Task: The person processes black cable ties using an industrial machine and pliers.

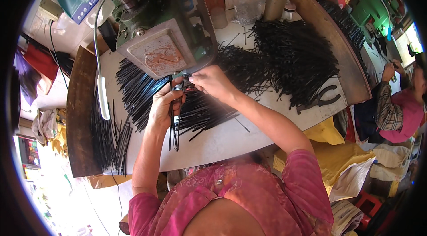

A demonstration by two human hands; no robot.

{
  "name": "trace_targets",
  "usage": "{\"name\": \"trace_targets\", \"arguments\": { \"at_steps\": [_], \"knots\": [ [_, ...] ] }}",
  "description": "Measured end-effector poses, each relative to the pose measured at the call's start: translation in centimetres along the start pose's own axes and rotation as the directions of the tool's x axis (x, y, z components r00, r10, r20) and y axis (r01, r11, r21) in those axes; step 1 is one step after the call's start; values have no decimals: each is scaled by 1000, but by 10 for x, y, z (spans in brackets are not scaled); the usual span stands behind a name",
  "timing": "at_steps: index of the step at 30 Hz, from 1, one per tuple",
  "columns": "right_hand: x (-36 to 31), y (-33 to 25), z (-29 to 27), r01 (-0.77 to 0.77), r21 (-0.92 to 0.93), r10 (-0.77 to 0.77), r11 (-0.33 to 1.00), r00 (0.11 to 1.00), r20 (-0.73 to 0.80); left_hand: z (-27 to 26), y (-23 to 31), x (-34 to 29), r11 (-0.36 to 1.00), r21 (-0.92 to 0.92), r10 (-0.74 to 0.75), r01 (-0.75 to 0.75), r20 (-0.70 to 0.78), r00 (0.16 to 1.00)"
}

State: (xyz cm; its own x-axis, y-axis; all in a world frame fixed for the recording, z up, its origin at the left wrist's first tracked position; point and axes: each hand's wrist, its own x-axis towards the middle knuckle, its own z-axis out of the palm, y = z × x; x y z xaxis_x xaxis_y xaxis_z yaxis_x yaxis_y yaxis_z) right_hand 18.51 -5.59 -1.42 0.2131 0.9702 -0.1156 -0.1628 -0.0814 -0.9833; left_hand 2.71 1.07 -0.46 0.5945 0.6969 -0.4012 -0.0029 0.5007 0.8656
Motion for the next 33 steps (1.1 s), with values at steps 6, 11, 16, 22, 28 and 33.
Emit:
{"name": "trace_targets", "arguments": {
  "at_steps": [6, 11, 16, 22, 28, 33],
  "knots": [
    [-1, 5, 1, 26, -41, -25, 999, 1000, 7, 1, -1, -1, 1000, -8, -4, 4, 0, 1000],
    [-2, 5, -2, 23, -56, -23, 998, 1000, 2, 3, -2, 1, 1000, -2, -15, 15, 7, 1000],
    [5, 5, -7, -15, 4, 15, 1000, 1000, -11, 3, 0, 7, 1000, -1, 2, -2, 36, 999],
    [7, 5, 16, -116, 51, 116, 992, 993, 8, -20, 15, -17, 938, 345, -20, 22, -9, 1000],
    [-5, 0, 4, -119, -12, 119, 993, 993, -4, -22, -4, -14, 982, 188, 14, -24, 59, 998],
    [0, -3, 14, -173, 22, 173, 985, 985, 25, -20, -17, -11, 989, 116, 89, -93, 38, 995]
  ]
}}
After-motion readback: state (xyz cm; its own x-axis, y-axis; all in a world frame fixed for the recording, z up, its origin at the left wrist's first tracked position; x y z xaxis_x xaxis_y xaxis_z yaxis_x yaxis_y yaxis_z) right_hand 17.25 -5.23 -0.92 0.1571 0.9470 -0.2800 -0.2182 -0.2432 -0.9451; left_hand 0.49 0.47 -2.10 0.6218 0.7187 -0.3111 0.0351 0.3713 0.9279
